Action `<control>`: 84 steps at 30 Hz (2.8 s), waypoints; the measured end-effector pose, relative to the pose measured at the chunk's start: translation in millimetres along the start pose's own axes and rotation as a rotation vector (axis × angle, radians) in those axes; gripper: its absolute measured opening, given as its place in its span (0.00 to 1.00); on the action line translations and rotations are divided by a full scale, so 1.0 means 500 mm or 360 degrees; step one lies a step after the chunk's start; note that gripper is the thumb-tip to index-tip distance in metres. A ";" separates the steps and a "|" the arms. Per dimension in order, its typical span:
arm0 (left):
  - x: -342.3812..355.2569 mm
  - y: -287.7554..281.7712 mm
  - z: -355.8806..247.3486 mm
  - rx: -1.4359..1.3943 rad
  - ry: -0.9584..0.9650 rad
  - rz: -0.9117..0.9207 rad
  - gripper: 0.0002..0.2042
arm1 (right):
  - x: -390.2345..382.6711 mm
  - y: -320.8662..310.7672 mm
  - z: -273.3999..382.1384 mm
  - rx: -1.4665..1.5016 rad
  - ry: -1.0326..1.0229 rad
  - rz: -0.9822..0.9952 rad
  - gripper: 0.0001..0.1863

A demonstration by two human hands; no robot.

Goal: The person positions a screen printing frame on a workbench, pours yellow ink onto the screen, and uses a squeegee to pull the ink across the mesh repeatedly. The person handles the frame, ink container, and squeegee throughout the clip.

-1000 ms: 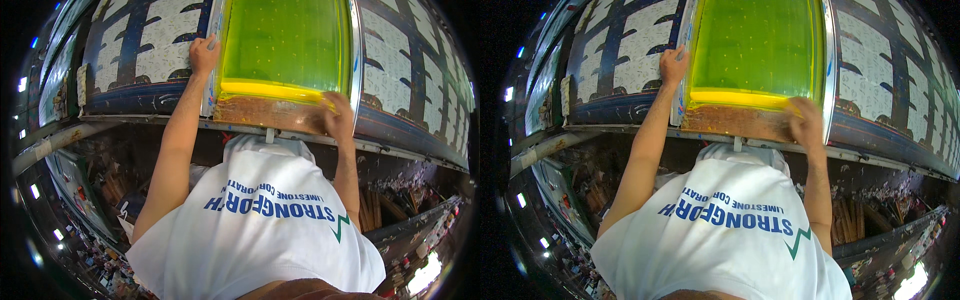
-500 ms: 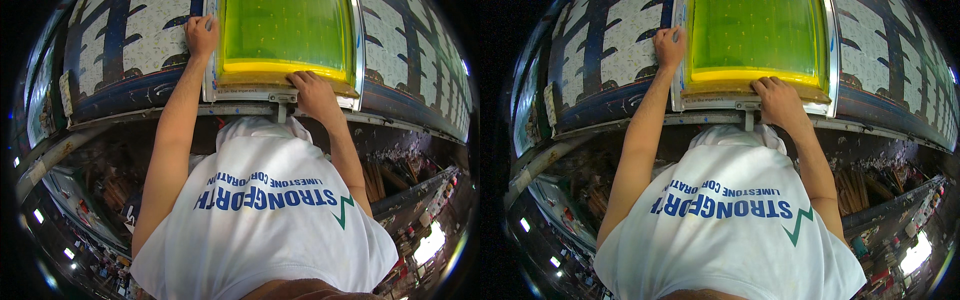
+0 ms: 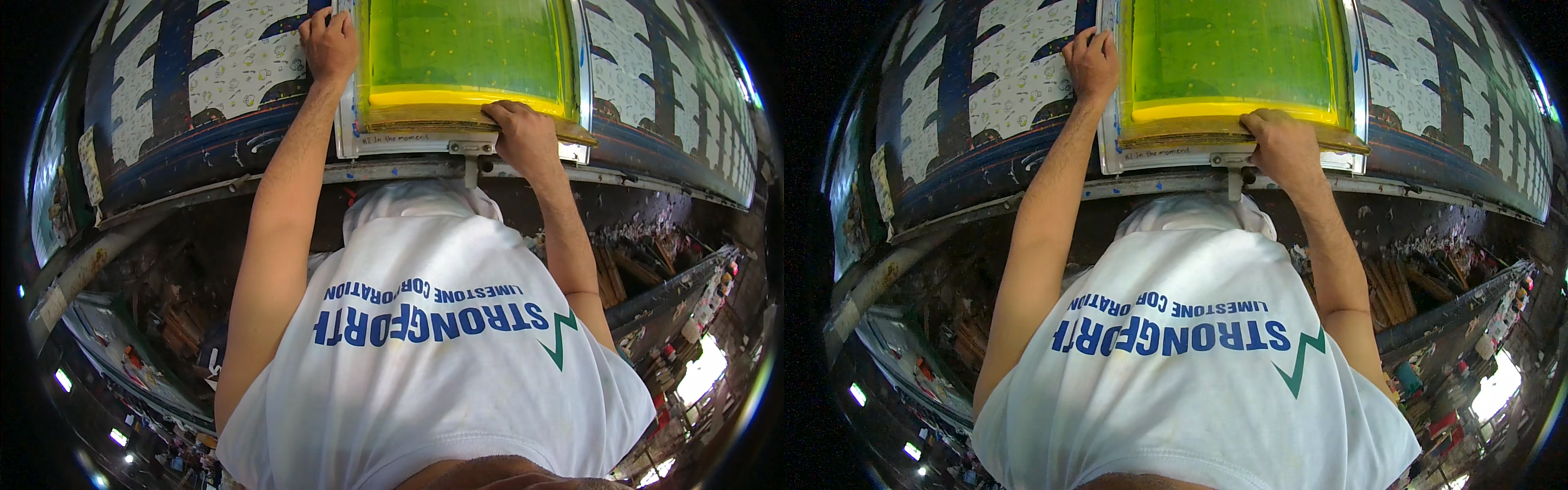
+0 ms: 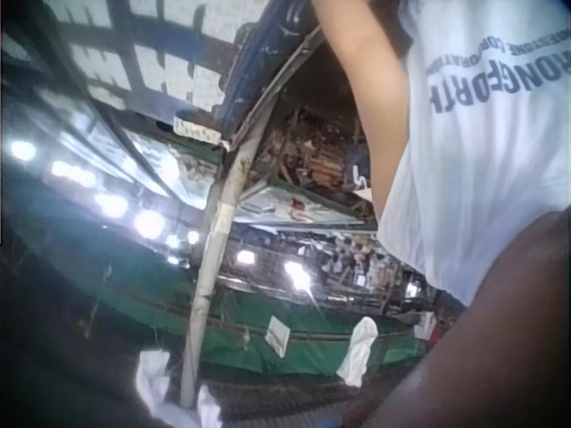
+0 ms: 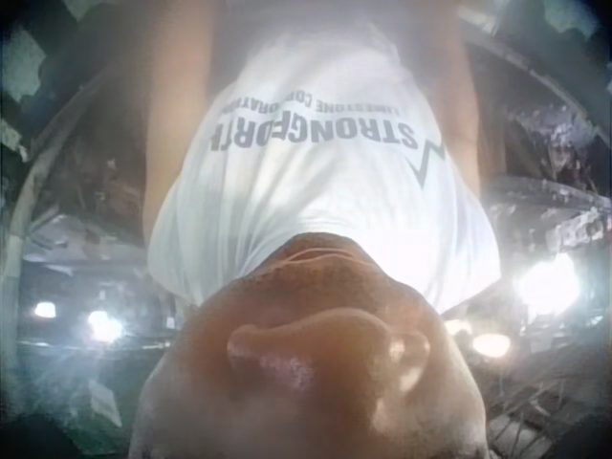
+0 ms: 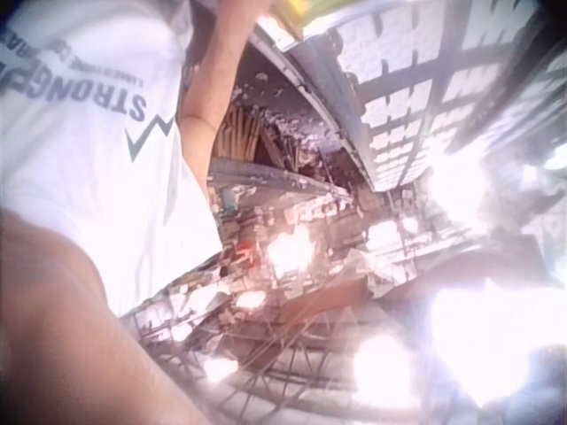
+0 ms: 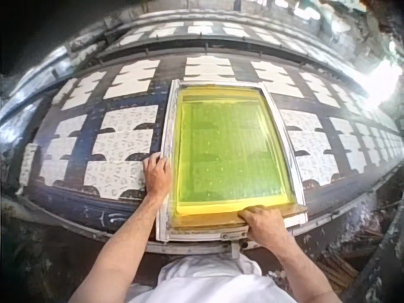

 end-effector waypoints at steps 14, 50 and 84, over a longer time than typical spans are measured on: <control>0.001 -0.007 -0.007 -0.0077 -0.0082 0.0092 0.18 | 0.024 0.047 -0.001 -0.0065 0.0089 -0.0020 0.24; 0.028 -0.034 -0.063 0.0277 -0.0089 0.0322 0.21 | 0.986 -0.002 -0.484 -0.0243 -0.0137 -0.0152 0.16; 0.010 0.007 0.001 0.0006 0.0055 0.0077 0.16 | 0.047 0.052 -0.020 -0.0072 0.0072 -0.0055 0.15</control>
Point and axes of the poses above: each hand's wrist, its own x-axis towards the middle knuckle, its own y-axis out of the palm, z = x × y, the point moved 2 cm from there along x, towards the middle knuckle, and after that the axes turned 8 degrees about -x, right-handed, at the moved point
